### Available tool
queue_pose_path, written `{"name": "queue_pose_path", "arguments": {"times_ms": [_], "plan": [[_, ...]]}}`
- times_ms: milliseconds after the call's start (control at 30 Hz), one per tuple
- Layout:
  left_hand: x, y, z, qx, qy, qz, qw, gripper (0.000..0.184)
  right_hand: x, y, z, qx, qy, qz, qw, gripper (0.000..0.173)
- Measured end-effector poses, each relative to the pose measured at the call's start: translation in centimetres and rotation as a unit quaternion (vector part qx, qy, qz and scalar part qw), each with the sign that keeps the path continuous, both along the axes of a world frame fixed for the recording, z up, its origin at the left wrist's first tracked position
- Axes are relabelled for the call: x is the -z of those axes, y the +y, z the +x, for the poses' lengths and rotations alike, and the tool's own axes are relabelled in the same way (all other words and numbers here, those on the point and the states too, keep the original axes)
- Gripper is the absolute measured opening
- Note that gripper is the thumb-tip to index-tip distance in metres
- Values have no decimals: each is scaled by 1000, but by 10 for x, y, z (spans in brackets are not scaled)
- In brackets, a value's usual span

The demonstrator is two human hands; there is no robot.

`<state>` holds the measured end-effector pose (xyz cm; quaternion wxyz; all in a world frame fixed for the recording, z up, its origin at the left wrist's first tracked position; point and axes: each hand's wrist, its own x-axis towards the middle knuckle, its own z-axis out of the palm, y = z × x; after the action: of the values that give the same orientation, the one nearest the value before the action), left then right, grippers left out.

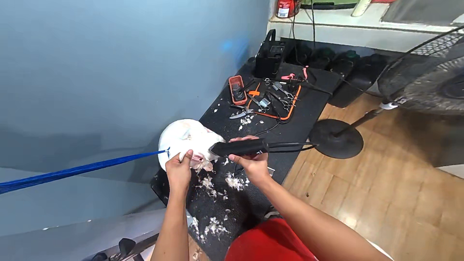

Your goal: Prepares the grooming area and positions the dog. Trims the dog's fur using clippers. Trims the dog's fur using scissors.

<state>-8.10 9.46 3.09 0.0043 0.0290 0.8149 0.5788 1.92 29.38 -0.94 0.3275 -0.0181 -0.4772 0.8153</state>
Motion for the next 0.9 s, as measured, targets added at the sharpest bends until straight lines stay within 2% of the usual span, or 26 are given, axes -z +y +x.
{"name": "queue_pose_path", "arguments": {"times_ms": [133,300,533,600,733,900], "plan": [[-1,3,-2,8,-5,7,1000,26,14,-6,-7,-25,22,-28,999,61],[-5,3,-3,13,-17,-14,1000,30,16,-17,-6,-58,35,-41,997,61],[-11,9,3,-11,-60,37,997,30,29,-41,-4,-52,76,-37,995,62],[-12,10,4,-13,-66,38,997,31,30,-45,-3,-62,69,-24,995,62],[-13,10,5,-3,-77,45,996,33,20,-33,6,-139,8,3,990,59],[-13,9,7,8,-93,71,993,34,21,-30,9,-7,60,-77,995,60]]}}
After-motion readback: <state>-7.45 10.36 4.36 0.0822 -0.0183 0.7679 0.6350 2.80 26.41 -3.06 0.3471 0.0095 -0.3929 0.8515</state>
